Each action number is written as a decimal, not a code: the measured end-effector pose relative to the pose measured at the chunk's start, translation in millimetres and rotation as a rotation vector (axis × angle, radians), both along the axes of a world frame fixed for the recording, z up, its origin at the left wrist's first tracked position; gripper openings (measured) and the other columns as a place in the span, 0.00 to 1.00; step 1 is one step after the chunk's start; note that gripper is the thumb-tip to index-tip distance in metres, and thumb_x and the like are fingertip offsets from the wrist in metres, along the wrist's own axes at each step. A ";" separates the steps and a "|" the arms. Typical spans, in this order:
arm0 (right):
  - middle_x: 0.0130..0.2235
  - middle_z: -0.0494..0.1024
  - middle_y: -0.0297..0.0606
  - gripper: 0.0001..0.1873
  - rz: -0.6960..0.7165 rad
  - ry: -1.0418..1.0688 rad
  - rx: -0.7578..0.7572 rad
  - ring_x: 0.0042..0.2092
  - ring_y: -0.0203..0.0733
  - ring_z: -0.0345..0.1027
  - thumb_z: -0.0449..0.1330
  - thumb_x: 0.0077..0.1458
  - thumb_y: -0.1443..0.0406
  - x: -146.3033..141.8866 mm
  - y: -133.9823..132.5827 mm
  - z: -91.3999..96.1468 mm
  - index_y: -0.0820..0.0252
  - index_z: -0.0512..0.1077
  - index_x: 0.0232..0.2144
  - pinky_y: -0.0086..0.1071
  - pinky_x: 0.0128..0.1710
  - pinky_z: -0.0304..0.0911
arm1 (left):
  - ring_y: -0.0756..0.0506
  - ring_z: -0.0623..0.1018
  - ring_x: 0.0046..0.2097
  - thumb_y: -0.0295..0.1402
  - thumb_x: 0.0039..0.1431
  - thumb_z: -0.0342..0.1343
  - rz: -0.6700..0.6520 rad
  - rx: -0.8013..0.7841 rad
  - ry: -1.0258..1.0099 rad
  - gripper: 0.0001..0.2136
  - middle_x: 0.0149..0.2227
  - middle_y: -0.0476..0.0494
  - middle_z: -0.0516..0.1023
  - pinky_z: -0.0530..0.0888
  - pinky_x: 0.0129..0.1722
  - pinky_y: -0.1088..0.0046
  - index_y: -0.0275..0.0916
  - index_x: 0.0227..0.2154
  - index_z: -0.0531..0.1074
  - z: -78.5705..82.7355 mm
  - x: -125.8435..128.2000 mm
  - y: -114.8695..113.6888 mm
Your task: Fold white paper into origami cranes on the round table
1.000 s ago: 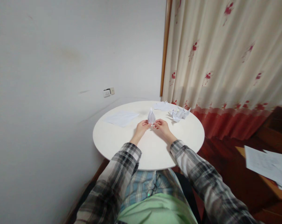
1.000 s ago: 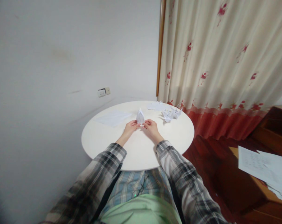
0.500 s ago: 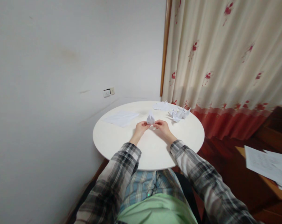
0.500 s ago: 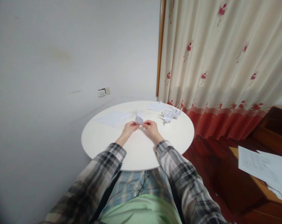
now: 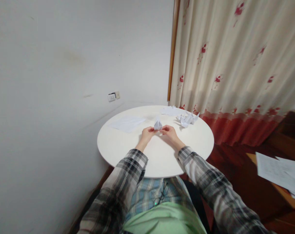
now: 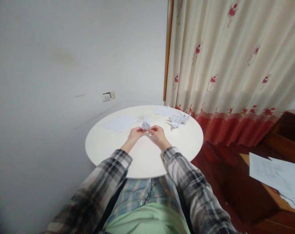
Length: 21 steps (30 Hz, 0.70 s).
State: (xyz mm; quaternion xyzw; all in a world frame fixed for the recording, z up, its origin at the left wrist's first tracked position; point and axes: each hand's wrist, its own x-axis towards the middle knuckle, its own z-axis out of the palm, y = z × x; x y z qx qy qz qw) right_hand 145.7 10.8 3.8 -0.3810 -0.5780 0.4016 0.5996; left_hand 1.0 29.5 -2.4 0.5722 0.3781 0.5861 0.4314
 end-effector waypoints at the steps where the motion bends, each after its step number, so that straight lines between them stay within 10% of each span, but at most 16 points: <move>1: 0.21 0.72 0.33 0.10 0.000 0.005 -0.006 0.24 0.34 0.64 0.64 0.32 0.63 -0.2 -0.1 0.2 0.62 0.69 0.20 0.28 0.26 0.61 | 0.48 0.73 0.28 0.32 0.29 0.65 -0.005 -0.006 -0.005 0.12 0.24 0.46 0.76 0.68 0.35 0.70 0.34 0.22 0.73 0.1 0.1 -0.4; 21: 0.22 0.70 0.32 0.14 0.019 0.011 -0.049 0.24 0.33 0.62 0.65 0.29 0.62 -1.0 1.2 -0.5 0.62 0.67 0.22 0.28 0.24 0.58 | 0.49 0.73 0.29 0.31 0.32 0.65 -0.046 -0.017 -0.011 0.14 0.27 0.44 0.76 0.68 0.33 0.73 0.32 0.26 0.73 4.4 -0.7 -8.7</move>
